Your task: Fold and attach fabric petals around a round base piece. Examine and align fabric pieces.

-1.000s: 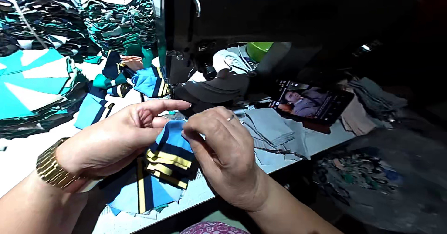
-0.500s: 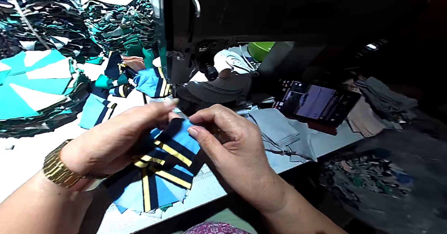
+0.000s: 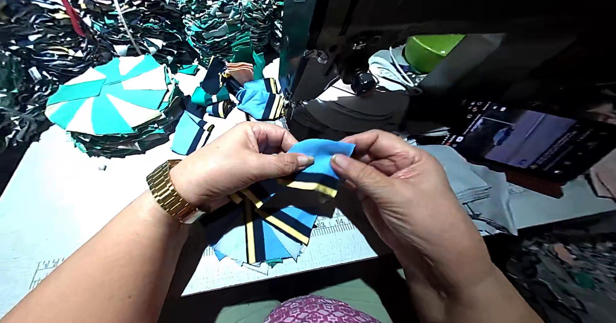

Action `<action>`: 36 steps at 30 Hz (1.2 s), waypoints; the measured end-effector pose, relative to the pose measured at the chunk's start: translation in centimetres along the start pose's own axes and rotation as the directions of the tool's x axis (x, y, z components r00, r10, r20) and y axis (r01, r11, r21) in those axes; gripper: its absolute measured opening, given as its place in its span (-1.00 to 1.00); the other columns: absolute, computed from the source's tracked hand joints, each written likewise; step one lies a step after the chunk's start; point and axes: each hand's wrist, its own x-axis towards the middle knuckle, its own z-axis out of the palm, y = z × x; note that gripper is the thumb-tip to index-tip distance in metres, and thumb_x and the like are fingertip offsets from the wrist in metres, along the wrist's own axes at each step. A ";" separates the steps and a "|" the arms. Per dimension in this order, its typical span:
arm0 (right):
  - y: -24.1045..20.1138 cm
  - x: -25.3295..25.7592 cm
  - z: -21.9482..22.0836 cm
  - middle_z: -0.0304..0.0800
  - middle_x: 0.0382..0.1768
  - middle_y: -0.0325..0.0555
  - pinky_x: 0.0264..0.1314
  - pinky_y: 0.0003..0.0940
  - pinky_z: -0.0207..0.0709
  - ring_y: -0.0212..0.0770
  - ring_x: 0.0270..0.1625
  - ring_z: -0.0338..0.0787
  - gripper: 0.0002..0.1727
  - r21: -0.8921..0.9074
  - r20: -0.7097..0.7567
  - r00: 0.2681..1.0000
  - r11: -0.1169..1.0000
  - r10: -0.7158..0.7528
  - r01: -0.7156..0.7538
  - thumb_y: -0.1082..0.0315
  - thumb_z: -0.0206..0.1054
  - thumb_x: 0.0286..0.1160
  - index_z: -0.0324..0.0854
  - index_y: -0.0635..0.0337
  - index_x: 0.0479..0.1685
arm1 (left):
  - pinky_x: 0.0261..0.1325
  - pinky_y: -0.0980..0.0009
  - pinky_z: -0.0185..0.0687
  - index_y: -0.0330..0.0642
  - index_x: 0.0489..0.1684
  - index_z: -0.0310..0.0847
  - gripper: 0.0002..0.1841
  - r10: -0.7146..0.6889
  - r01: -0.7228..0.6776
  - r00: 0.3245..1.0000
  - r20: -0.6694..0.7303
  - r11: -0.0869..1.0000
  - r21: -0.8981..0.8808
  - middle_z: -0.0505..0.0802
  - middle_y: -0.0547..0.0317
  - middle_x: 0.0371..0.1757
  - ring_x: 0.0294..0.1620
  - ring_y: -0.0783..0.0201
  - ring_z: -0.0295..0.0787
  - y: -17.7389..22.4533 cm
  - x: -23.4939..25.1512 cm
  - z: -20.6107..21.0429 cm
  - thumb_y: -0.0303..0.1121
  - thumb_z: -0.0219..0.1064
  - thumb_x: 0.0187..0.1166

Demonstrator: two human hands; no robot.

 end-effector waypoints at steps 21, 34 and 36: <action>-0.4 0.5 0.6 0.65 -0.49 -0.18 -0.57 -0.69 0.50 -0.47 -0.63 0.54 -0.92 0.106 -0.071 0.974 0.972 0.216 -0.208 0.43 0.31 0.66 0.63 0.18 -0.23 | -0.58 0.67 0.43 -0.17 -0.53 0.66 -0.61 -0.052 0.020 0.983 0.174 0.984 0.178 0.70 0.26 -0.61 -0.61 0.55 0.58 1.5 -0.6 -1.4 -0.29 0.14 0.82; -0.2 0.2 0.5 0.71 -0.46 -0.13 -0.41 -0.58 0.69 -0.43 -0.54 0.69 -0.90 0.139 -0.036 0.967 0.960 0.251 -0.244 0.45 0.27 0.68 0.61 0.20 -0.24 | -0.54 0.68 0.46 -0.18 -0.52 0.70 -0.62 -0.089 0.064 0.985 0.148 0.983 0.170 0.75 0.26 -0.58 -0.58 0.56 0.61 1.3 -0.6 -1.2 -0.31 0.17 0.80; 0.3 0.2 0.2 0.70 -0.45 -0.22 -0.43 -0.62 0.63 -0.45 -0.52 0.66 -0.93 -0.095 -0.045 0.997 0.993 0.065 -0.069 0.51 0.40 0.52 0.63 0.17 -0.19 | -0.62 0.67 0.36 -0.17 -0.58 0.68 -0.65 -0.050 0.007 0.987 0.155 0.963 0.268 0.68 0.27 -0.65 -0.64 0.54 0.54 1.3 -0.7 -1.5 -0.31 0.27 0.74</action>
